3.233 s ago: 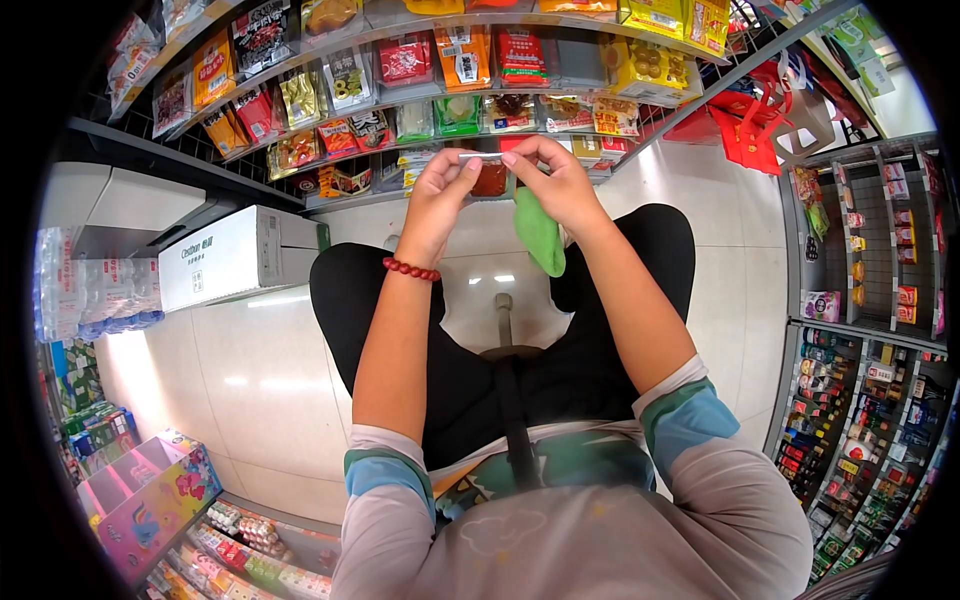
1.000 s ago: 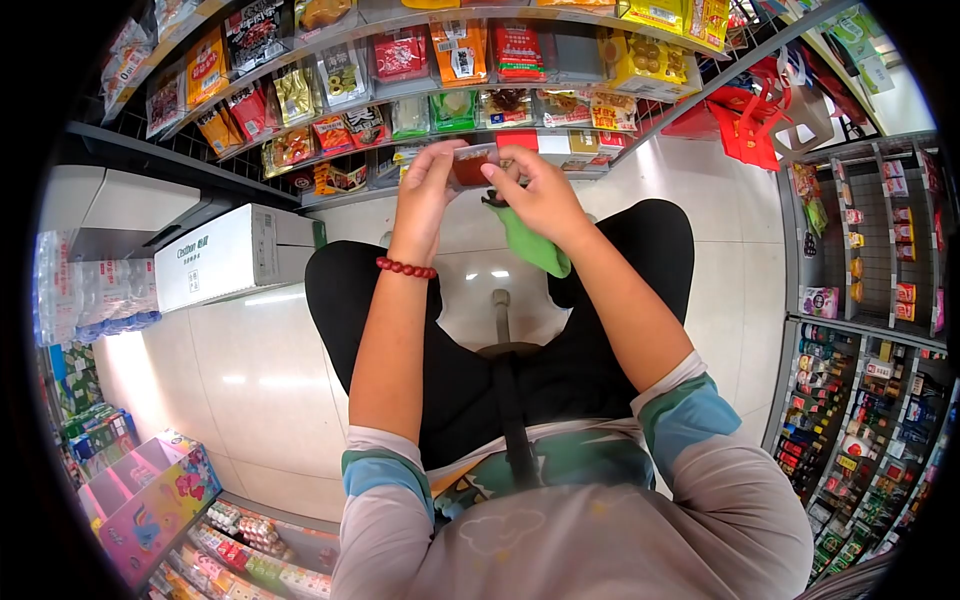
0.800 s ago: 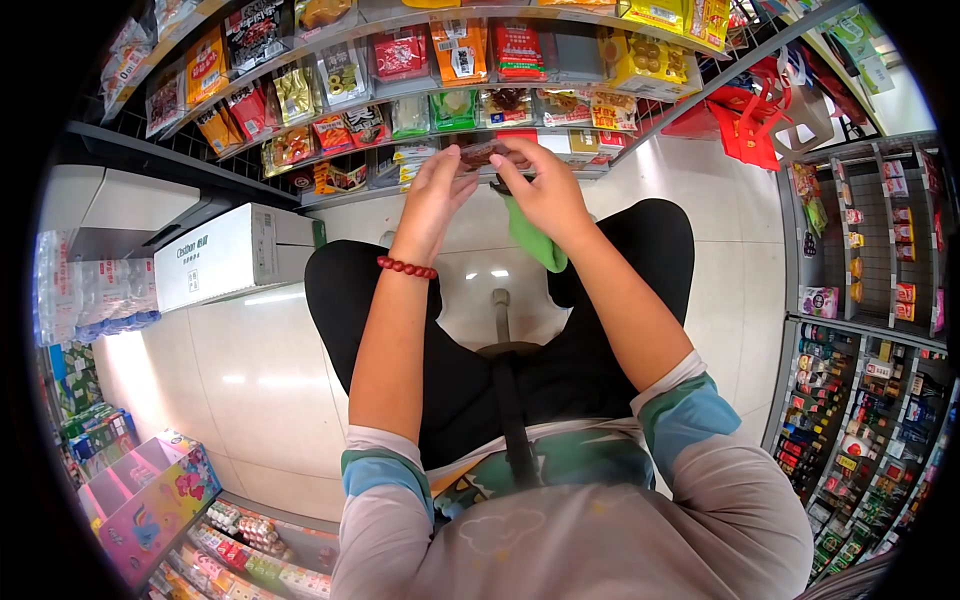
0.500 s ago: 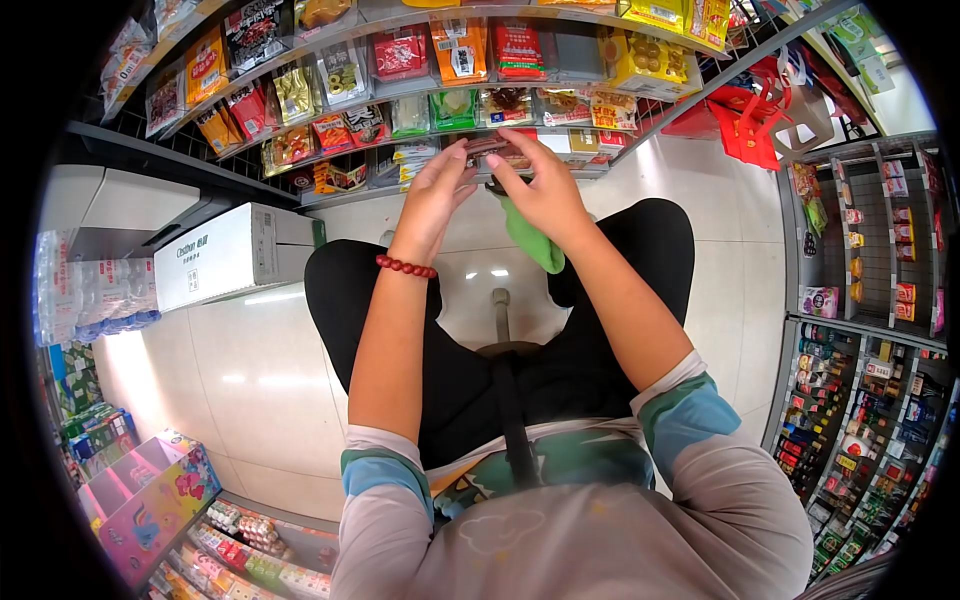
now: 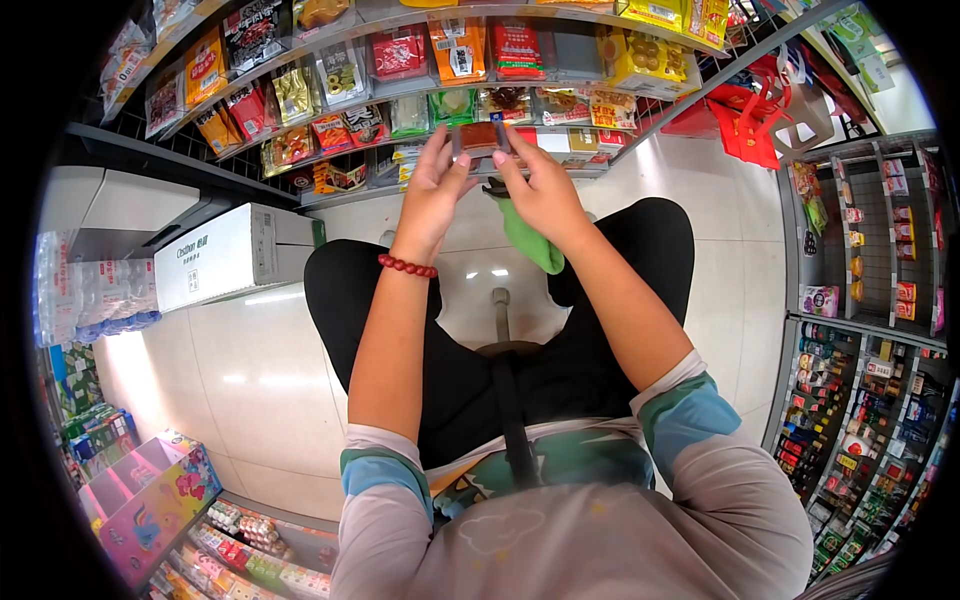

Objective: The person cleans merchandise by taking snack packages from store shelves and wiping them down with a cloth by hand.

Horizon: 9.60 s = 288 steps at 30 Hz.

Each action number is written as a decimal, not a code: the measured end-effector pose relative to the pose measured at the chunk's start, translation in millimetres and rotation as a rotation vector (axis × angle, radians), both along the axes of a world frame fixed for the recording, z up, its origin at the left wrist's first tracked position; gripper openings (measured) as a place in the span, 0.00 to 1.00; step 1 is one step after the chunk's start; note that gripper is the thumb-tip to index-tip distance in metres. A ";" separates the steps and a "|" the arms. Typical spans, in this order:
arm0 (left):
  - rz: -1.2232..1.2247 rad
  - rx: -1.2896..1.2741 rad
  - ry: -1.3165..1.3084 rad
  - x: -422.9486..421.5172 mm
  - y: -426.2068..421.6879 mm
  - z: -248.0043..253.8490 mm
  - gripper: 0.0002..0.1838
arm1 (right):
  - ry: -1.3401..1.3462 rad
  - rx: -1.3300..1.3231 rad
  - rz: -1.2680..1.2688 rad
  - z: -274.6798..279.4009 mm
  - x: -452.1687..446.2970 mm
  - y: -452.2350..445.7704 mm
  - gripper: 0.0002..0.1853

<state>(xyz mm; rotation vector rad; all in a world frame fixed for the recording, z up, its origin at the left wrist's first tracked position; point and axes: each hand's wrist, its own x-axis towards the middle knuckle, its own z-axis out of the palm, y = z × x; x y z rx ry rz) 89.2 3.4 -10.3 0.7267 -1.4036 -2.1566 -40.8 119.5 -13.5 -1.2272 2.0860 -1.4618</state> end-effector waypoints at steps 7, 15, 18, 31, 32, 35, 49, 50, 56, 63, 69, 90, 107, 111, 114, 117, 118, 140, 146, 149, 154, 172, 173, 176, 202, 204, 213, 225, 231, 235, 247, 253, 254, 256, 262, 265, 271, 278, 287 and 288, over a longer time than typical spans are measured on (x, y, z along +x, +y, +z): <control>0.003 -0.028 0.009 1.1 -1.7 2.6 0.33 | 0.054 -0.070 0.000 -3.0 -2.3 -1.6 0.28; 0.027 -0.080 0.069 -0.7 -1.3 2.8 0.33 | 0.097 -0.134 -0.074 4.4 -1.0 -0.7 0.23; 0.039 -0.070 0.100 -1.6 -0.1 4.2 0.33 | 0.141 -0.152 -0.124 5.9 -1.2 -0.5 0.22; -0.014 0.012 0.017 3.4 -1.7 6.1 0.33 | -0.345 -0.260 -0.007 1.3 -6.6 -7.4 0.21; -0.013 0.012 0.017 2.9 -1.0 5.5 0.33 | -0.345 -0.260 -0.007 -0.1 -8.0 -7.3 0.21; 0.037 -0.058 -0.058 1.1 -0.8 -1.0 0.30 | -0.527 -0.284 0.003 3.4 -10.2 -6.4 0.20; 0.120 -0.128 -0.017 -0.4 -5.0 -10.0 0.13 | -0.875 -0.126 0.035 -1.4 -15.4 -5.7 0.20; 0.120 -0.128 -0.017 0.1 -5.6 -10.0 0.13 | -0.876 -0.126 0.035 -2.6 -15.1 -5.8 0.20; 0.077 -0.026 0.004 0.6 -7.0 -11.2 0.13 | -0.821 -0.126 0.123 -22.9 -20.5 -6.8 0.17; 0.075 0.068 0.064 0.6 -8.5 -16.1 0.14 | -0.799 -0.119 0.112 -19.2 -21.7 -5.8 0.15; 0.065 0.077 0.078 1.7 -7.7 -14.1 0.15 | -0.795 -0.143 0.125 -17.8 -21.1 -6.1 0.13; 0.076 0.102 0.071 1.7 -7.3 -7.6 0.13 | -0.789 -0.231 0.143 -16.9 -22.2 -8.6 0.09; 0.143 0.070 0.036 0.2 -5.9 -4.9 0.14 | -0.452 -0.098 0.169 9.3 -5.9 -1.0 0.12; -0.006 0.003 -0.039 3.2 -8.7 -5.2 0.17 | -0.451 -0.076 0.171 2.4 -7.8 -3.8 0.15; -0.001 -0.056 -0.047 2.4 -6.2 -3.7 0.16 | -0.446 -0.086 0.152 -3.7 -11.9 -4.0 0.16; 0.008 -0.107 -0.043 2.7 -4.3 -3.0 0.15 | -0.486 -0.107 0.146 -2.3 -10.8 -4.0 0.17; 0.020 -0.124 -0.044 2.5 -3.7 -2.4 0.15 | -0.491 -0.113 0.146 -0.9 -10.2 -3.8 0.17; 0.076 -0.266 0.068 2.1 -1.7 2.2 0.11 | -0.501 -0.187 0.152 1.7 -12.4 -3.1 0.12; 0.069 -0.265 0.081 2.5 -2.0 1.9 0.10 | -0.408 -0.207 0.151 2.7 -12.5 -2.7 0.11; 0.068 -0.277 0.087 2.8 -1.9 1.9 0.10 | -0.386 -0.215 0.152 4.9 -11.4 -2.2 0.11; 0.058 -0.320 0.097 3.5 -3.3 2.6 0.12 | -0.353 -0.220 0.136 9.9 -9.0 -1.1 0.11; 0.232 -0.367 0.079 -5.1 5.5 9.8 0.20 | -0.545 -0.247 0.132 2.0 -5.3 -8.7 0.13; 0.231 -0.366 0.079 -5.8 4.7 6.3 0.20 | -0.546 -0.247 0.132 1.2 -4.9 -9.5 0.13; 0.200 -0.273 0.016 -3.8 -1.7 -1.9 0.22 | -0.645 -0.286 0.121 -1.7 -4.4 -11.1 0.12; 0.062 -0.002 0.026 -0.7 -6.8 8.8 0.08 | -0.820 -0.217 0.050 -0.1 -19.6 -12.1 0.10; 0.075 -0.038 0.067 -2.0 -6.7 4.6 0.09 | -0.841 -0.221 0.029 2.2 -19.2 -12.5 0.10; 0.059 -0.057 0.166 -3.8 -7.3 4.7 0.08 | -0.832 -0.120 0.090 5.8 -13.7 -12.8 0.10; 0.075 -0.051 0.016 -3.2 -5.7 5.1 0.12 | -0.839 -0.121 0.081 2.1 -16.6 -10.3 0.06; 0.081 0.077 0.101 -2.2 -9.0 -3.9 0.13 | -0.787 -0.128 0.069 4.8 -13.0 -9.1 0.06; 0.103 0.119 0.127 -1.1 -7.3 -1.9 0.12 | -0.854 -0.109 0.023 7.3 -12.4 -9.8 0.08; 0.100 0.031 0.078 5.2 -14.1 -2.9 0.07 | -0.627 -0.108 0.046 1.4 -10.9 -10.7 0.11; 0.104 0.004 0.088 1.7 -11.1 0.1 0.09 | -0.583 -0.045 0.061 6.2 -9.7 -6.4 0.11; 0.104 0.004 0.088 1.1 -11.0 -0.8 0.09 | -0.583 -0.045 0.061 5.5 -9.8 -6.4 0.11; 0.104 0.019 0.066 -0.3 -9.9 -1.2 0.10 | -0.517 -0.044 0.060 1.4 -10.0 -6.3 0.12; 0.066 0.027 -0.003 0.0 -11.1 -5.9 0.11 | -0.561 -0.045 0.050 -5.2 -8.1 -8.5 0.12; 0.050 0.013 -0.026 1.3 -14.8 -12.9 0.11 | -0.523 -0.079 0.071 -10.2 -9.4 -9.7 0.11; -0.016 -0.147 -0.091 0.6 -10.4 -16.8 0.09 | -0.407 -0.084 0.135 -9.1 -4.4 -8.4 0.10; 0.004 -0.129 -0.065 -1.9 -3.3 -6.8 0.11 | -0.204 0.009 0.045 -11.0 -5.8 -7.6 0.11; -0.043 -0.185 -0.093 -1.5 -7.2 -15.1 0.10 | -0.232 -0.068 0.050 -11.7 0.0 -10.2 0.12; -0.003 -0.181 -0.084 -2.2 -6.9 -16.7 0.10 | -0.246 -0.073 0.044 -9.5 2.7 -10.7 0.12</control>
